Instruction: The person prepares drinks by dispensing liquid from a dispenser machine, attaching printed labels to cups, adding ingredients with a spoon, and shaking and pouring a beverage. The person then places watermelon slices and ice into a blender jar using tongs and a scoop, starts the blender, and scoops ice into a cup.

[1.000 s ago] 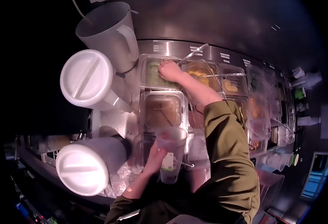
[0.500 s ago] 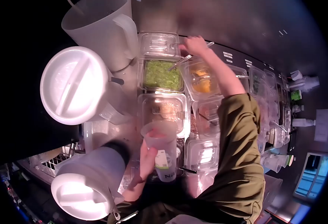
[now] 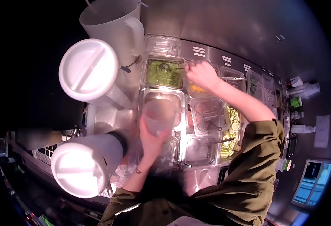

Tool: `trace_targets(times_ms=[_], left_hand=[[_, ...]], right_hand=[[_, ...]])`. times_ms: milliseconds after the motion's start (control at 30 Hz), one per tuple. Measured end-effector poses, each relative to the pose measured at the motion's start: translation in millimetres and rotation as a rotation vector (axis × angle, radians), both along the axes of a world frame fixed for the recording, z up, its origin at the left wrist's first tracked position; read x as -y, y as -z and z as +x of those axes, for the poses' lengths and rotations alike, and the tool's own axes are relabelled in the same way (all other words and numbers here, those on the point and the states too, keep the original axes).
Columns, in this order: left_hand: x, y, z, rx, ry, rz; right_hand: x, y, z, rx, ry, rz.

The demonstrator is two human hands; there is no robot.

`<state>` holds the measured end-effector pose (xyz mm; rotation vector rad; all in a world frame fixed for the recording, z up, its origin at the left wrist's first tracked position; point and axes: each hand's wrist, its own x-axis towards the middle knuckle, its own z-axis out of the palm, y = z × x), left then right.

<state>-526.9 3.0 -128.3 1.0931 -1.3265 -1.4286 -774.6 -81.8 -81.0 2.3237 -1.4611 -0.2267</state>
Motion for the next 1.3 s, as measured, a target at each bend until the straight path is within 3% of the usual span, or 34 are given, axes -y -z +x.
trace_targets(times_ms=[67,167,300,400,533,733,800,933,1000,1133,1167,1267,1300], left_hand=[[6,-3,2,0.051,-0.111,-0.033],[15,-30,2,0.285,-0.141,-0.254],[36,-40,-2,0.750,-0.151,-0.591],[43,-43,-18,0.945,-0.116,-0.498],[56,-9,-51,0.911,-0.137,-0.515],[92,-24,-69,0.814,-0.097,-0.327],[103,-29,-80,0.578,-0.138,-0.328],[113,-41,-95,0.238,-0.242,-0.463],[110,-40,-96,0.159,-0.293,-0.521],[102,-40,-93,0.058,-0.288,-0.471],[102,-36,-91,0.048,-0.284,-0.468],[101,-30,-87,0.026,-0.279,-0.469],[101,-28,-85,0.009,-0.276,-0.468]], right_hand=[[-21,14,-3,-0.077,0.125,-0.033],[-31,16,-8,0.269,0.514,0.193],[-34,44,-54,0.877,0.846,0.400],[-38,48,-71,0.959,0.867,0.410],[-41,21,-85,1.014,0.833,0.404],[-48,-84,-85,1.092,0.651,0.326],[-55,-122,-74,0.998,0.599,0.231],[-89,-154,-28,0.150,0.244,-0.212],[-105,-156,-8,-0.093,0.018,-0.385],[-114,-143,-9,-0.061,-0.039,-0.560],[-114,-139,-11,0.050,-0.026,-0.507],[-114,-127,-24,0.675,0.492,-0.057],[-107,-109,-48,1.143,0.539,0.179]])
